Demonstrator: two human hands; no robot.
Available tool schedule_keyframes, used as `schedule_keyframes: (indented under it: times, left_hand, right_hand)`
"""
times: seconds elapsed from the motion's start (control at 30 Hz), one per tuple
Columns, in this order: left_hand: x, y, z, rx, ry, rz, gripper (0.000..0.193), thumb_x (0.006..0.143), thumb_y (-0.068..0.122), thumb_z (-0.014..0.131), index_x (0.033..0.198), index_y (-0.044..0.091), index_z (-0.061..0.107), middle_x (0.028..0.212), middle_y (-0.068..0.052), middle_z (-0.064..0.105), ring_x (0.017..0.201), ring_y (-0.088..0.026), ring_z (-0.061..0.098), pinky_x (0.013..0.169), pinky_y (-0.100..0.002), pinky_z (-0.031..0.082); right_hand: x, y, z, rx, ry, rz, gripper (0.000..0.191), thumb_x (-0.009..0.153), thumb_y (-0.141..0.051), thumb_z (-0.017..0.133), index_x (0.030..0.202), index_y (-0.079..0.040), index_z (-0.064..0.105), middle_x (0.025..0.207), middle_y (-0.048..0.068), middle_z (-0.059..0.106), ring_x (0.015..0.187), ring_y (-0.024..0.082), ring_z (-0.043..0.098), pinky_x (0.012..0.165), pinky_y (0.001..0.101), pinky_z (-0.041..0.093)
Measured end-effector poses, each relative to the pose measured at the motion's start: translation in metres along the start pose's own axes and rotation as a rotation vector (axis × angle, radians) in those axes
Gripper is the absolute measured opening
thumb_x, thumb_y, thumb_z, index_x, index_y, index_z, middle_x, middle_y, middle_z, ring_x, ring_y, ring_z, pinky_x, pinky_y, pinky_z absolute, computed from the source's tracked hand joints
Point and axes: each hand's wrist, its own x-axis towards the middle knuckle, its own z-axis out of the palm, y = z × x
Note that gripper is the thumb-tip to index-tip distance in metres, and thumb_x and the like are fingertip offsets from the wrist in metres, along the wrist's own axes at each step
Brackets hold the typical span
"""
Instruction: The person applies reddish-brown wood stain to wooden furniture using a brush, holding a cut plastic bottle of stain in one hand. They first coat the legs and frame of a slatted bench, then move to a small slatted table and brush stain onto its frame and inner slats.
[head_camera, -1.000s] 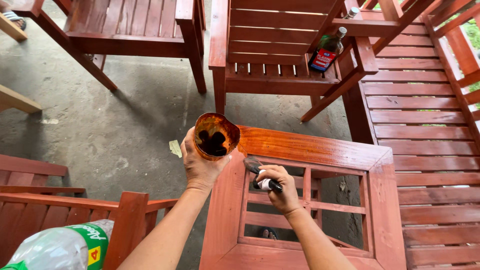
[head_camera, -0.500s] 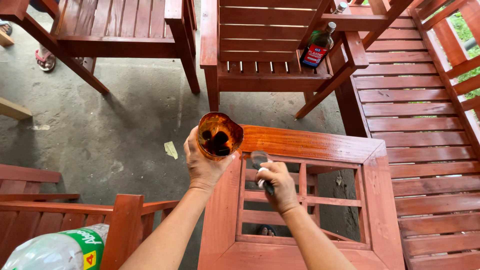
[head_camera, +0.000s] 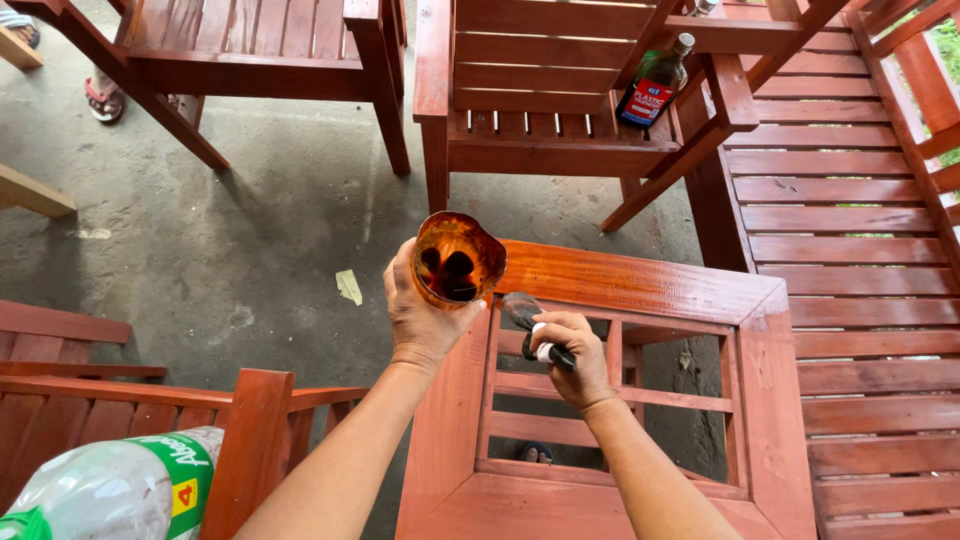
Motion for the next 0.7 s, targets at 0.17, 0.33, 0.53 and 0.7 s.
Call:
schedule_keyframes:
  times: [0.17,0.33,0.53,0.7]
  left_hand:
    - [-0.004,-0.002,0.011,-0.014,-0.022,-0.037,0.114,0.057,0.023,0.100,0.145,0.027,0.027,0.141,-0.010,0.033,0.132,-0.023,0.049,0.114,-0.034,0.049]
    - [-0.004,-0.003,0.027,-0.069,-0.041,-0.027,0.119,0.054,0.023,0.102,0.145,0.027,0.026,0.139,-0.009,0.033,0.132,-0.023,0.048,0.116,-0.033,0.047]
    - [-0.006,-0.006,0.029,-0.010,-0.041,-0.032,0.120,0.053,0.023,0.102,0.146,0.028,0.026,0.140,-0.009,0.034,0.133,-0.024,0.047,0.118,-0.035,0.045]
    - [-0.003,-0.005,0.028,-0.018,-0.026,-0.032,0.120,0.052,0.021,0.103,0.145,0.026,0.027,0.140,-0.010,0.035,0.132,-0.025,0.047,0.116,-0.036,0.046]
  right_hand:
    - [0.003,0.001,0.024,0.058,-0.042,-0.050,0.030,0.065,0.015,0.063,0.077,-0.011,0.072,0.105,0.008,0.075,0.107,0.028,0.068,0.093,0.0357,0.053]
    - [-0.004,0.042,0.017,0.539,0.035,0.136,0.028,0.077,0.015,0.064,0.082,-0.011,0.072,0.113,0.009,0.075,0.113,0.024,0.068,0.102,0.0347,0.052]
    - [-0.014,0.087,0.001,1.135,0.380,0.677,0.033,0.074,0.017,0.055,0.083,-0.012,0.068,0.110,0.009,0.076,0.100,0.022,0.071,0.090,0.0360,0.062]
    - [0.004,0.075,0.042,1.024,0.238,0.680,0.034,0.075,0.021,0.057,0.089,-0.009,0.066,0.105,0.009,0.071,0.096,0.023,0.070,0.085,0.0390,0.063]
